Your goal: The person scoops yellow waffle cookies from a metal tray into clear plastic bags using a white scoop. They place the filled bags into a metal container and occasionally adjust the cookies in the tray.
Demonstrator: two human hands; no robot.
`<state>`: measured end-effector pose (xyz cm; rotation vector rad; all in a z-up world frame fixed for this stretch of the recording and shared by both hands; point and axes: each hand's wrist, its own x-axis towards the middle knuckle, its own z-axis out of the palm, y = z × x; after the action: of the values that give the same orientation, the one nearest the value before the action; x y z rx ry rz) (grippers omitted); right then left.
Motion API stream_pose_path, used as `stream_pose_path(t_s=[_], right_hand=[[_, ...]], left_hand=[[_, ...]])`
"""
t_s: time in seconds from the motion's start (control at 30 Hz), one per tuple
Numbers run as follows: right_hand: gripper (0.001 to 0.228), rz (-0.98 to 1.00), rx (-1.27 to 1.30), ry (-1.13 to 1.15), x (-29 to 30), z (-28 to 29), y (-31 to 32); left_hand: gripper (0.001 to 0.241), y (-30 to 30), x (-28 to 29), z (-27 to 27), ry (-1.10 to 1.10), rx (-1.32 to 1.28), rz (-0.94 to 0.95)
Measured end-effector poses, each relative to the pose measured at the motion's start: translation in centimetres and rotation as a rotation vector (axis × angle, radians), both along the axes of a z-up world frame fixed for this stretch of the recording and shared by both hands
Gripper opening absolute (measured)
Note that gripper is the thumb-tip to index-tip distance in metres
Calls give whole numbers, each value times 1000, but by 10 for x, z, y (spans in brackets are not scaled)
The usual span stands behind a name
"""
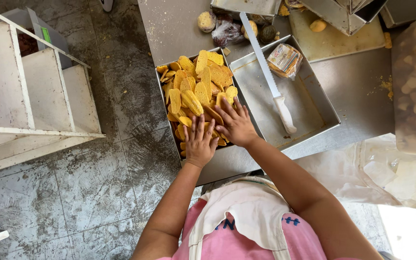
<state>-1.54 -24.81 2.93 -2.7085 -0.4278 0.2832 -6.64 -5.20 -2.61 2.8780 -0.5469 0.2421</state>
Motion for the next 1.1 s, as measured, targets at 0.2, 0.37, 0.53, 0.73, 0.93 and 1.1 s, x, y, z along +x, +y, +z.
stream_pose_path(t_s=[0.2,0.37,0.53,0.73,0.93,1.1], right_hand=[[70,82,-90,-112,-3,0,13],[73,172,-67,-92,-8,-9,17],[68,81,46,-177,28,4,18],[82,76,28,-28,99,-8,38],[81,86,33,-23,110,-4,36],[73,-46,332,-213,74,3,-17]], left_hand=[[68,11,-1,13,-106,-154,-35],[72,44,45,9,-171,-276,228],[92,61,104,12,123,-374,430],[92,43,141,-3,143,-434,342],[96,53,142,-1,224,-511,338],[98,57,146,16,246,-796,369]])
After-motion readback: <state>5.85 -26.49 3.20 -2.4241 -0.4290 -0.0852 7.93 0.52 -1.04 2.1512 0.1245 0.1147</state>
